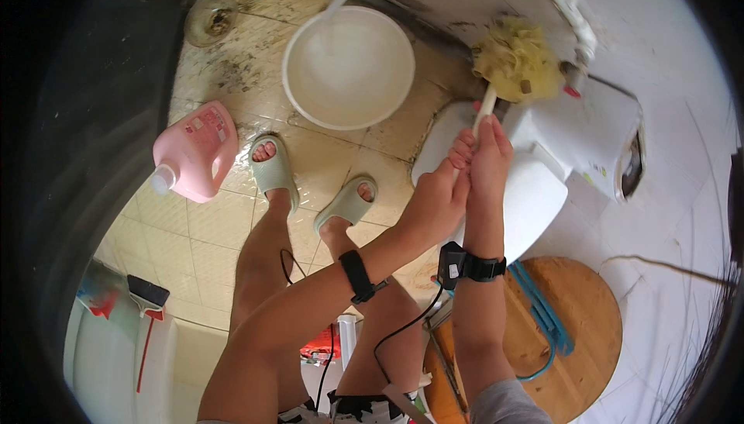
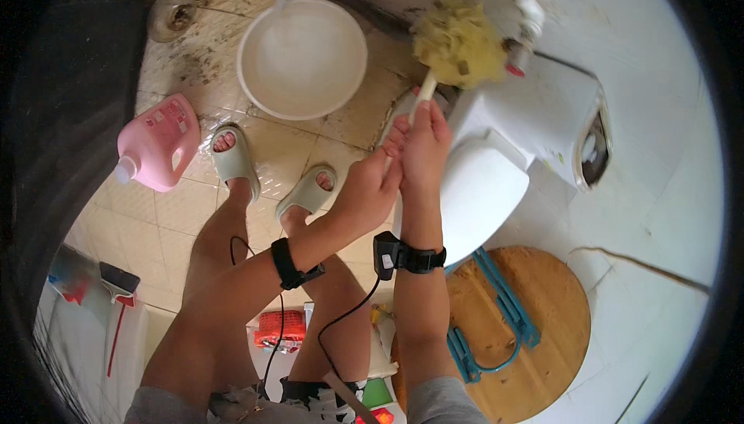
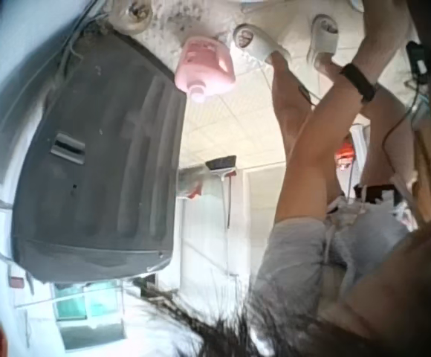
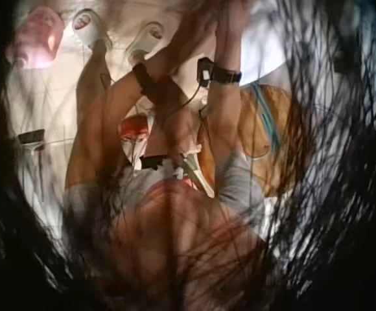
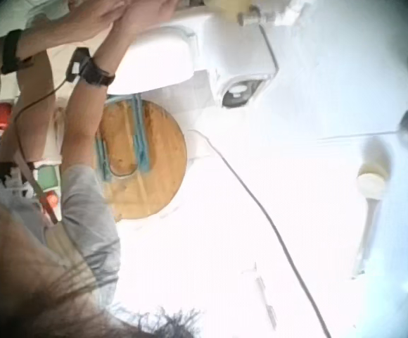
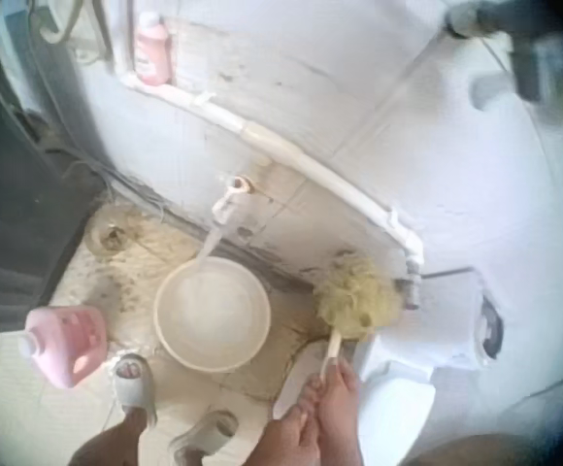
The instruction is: The user is cleaning a toilet using a toilet brush and water.
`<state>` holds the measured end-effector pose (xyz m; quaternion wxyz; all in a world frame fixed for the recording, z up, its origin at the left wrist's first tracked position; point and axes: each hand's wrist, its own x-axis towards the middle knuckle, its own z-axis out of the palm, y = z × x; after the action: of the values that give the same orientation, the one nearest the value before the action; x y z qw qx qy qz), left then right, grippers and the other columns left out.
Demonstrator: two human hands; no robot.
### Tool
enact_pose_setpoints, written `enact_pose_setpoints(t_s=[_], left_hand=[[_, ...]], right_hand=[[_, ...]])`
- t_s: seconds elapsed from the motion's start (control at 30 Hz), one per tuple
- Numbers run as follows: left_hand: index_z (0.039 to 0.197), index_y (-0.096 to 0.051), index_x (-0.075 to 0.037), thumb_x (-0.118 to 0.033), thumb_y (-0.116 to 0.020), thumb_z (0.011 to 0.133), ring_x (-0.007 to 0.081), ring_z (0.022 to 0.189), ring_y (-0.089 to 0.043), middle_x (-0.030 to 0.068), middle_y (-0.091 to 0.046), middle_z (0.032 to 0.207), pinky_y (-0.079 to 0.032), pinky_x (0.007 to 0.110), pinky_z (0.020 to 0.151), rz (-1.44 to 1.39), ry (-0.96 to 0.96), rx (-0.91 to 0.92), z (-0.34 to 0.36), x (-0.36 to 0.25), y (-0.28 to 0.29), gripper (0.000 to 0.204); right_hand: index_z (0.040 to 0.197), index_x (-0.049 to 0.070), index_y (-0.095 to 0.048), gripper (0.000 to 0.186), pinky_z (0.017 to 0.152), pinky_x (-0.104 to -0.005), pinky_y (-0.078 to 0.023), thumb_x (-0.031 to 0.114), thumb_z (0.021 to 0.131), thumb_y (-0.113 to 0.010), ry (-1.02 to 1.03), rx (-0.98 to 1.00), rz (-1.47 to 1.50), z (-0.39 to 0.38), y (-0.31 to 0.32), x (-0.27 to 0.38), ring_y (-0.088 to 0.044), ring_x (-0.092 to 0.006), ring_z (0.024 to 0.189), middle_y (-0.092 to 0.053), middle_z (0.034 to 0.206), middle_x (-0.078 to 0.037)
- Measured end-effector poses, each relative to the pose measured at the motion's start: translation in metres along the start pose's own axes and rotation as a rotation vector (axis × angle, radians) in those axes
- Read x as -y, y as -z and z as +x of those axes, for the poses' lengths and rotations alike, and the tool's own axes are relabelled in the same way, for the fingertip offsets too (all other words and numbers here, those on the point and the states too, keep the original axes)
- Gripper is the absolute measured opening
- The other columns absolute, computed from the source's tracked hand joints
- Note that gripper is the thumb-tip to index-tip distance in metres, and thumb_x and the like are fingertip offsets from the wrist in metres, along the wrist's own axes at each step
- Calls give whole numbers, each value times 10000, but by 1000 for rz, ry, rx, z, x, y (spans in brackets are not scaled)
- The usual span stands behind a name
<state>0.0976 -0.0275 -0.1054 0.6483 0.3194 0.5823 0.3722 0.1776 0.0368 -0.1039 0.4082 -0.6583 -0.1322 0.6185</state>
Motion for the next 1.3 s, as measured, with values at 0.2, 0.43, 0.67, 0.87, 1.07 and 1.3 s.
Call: enact_pose_setpoints(t_s=[0.2,0.43,0.67,0.87,1.07,1.3], left_hand=[[1111,-583,-9,-225,-410,984,410,674,-617,245,-595,686,-463,452,597,173,-19,-66,44,21,-18,306],[1183,-575,-26,-277,-370,1012,283,579,-617,157,-599,642,-475,390,561,262,52,-2,-25,35,-27,366],[1306,-486,10,-195,-410,1003,246,594,-635,178,-621,654,-469,360,552,248,229,192,-125,2,-42,374],[1170,-511,26,-228,-396,994,417,619,-627,268,-612,691,-476,481,542,165,276,186,-54,3,-80,330],[1123,-602,27,-165,-477,929,371,759,-569,204,-599,757,-428,460,722,573,156,191,-146,-27,-49,300],[992,-637,-28,-190,-501,950,312,756,-615,122,-576,591,-476,399,747,670,121,392,-133,-31,-92,215]], right_hand=[[1128,61,-562,232,416,-254,-344,226,978,-498,-75,-96,-2,58,9,-11,-397,-97,477,-510,690,-47],[1120,44,-544,254,404,-260,-323,252,989,-482,-9,-146,-178,6,46,-41,-374,-92,464,-428,608,10],[1034,53,-516,266,372,-242,-272,302,1018,-426,-75,-168,-6,-117,57,3,-310,-67,429,-349,568,15],[899,41,-510,320,344,-246,-264,330,1011,-430,-132,-161,5,-37,80,19,-326,-79,391,-355,512,15],[811,89,-440,367,334,-252,-259,400,1004,-409,-242,-227,131,-135,89,-18,-292,-85,376,-320,513,18],[798,114,-405,401,326,-245,-230,458,1003,-381,-211,-253,469,-128,151,12,-273,-82,378,-303,529,26]])
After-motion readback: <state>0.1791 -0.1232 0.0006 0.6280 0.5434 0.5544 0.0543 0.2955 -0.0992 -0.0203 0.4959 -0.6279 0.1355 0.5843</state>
